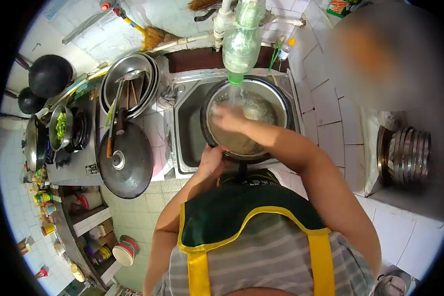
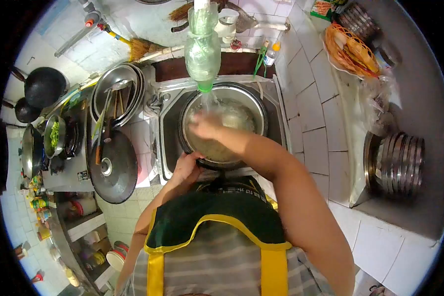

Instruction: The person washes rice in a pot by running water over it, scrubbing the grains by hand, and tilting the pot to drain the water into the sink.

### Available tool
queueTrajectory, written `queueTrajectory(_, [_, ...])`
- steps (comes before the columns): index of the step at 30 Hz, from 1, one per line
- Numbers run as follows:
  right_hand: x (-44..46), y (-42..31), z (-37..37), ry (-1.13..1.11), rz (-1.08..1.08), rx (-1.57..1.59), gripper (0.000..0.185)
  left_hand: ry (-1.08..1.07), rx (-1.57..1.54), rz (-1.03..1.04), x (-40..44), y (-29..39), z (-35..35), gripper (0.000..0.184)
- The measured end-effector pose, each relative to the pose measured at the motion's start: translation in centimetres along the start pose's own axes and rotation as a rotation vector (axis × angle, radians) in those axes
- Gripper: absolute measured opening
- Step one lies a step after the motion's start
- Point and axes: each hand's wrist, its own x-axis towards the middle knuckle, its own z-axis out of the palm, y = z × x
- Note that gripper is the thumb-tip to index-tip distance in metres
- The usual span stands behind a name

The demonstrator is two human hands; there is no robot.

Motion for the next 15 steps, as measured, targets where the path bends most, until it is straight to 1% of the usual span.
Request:
queueTrajectory(1, [-1.1, -0.1, -0.1, -0.097, -0.190, -0.090, 0.038, -0.001, 0.000, -0.028, 0.0, 0.3, -0.2, 0.030])
queueTrajectory(3, [-3.5, 1.2, -1.5, -0.289, -0.574, -0.271, 0.039, -0.046, -0.047, -0.009, 1.4, -0.8, -1.8, 0.029])
queueTrajectory(6, [-3.3, 5.8, -4.4, -0.485, -0.788, -0.512, 0.042, -0.048, -0.041, 0.026, 3.2, -2.2, -3.7, 0.028])
queueTrajectory(8, [-2.4, 2.6, -9.3, -0.683, -0.332, -0.340, 0.039, -0.033, -0.045, 0.062, 2.9, -1.9, -3.5, 0.027])
queueTrajectory(9, [0.3, 7.6, -4.9, -0.380, -0.375, -0.088, 0.035, -0.026, -0.065, 0.087, 2.1, -1.3, -2.5, 0.026])
queueTrajectory(10, [1.7, 5.6, -6.2, -0.368, 0.054, -0.037, 0.030, -0.018, -0.083, 0.109, 1.6, -1.0, -2.1, 0.026])
queueTrajectory(12, [5.5, 7.8, -2.9, -0.162, 0.119, 0.111, 0.025, 0.020, 0.038, 0.087, 2.7, -1.4, -2.7, 0.026])
queueTrajectory(13, [6.8, 8.2, -0.5, 0.010, 0.215, 0.530, 0.026, 0.039, 0.102, 0.075, 3.1, -1.4, -3.0, 0.027])
queueTrajectory(14, [8.0, 7.5, 3.1, 0.031, 0.173, 0.072, 0.021, 0.044, 0.074, 0.082, 2.7, -0.9, -2.5, 0.027])
queueTrajectory(15, [7.6, 4.9, 3.4, -0.037, 0.149, -0.070, 0.020, 0.048, 0.046, 0.088, 1.9, -0.5, -1.5, 0.027])
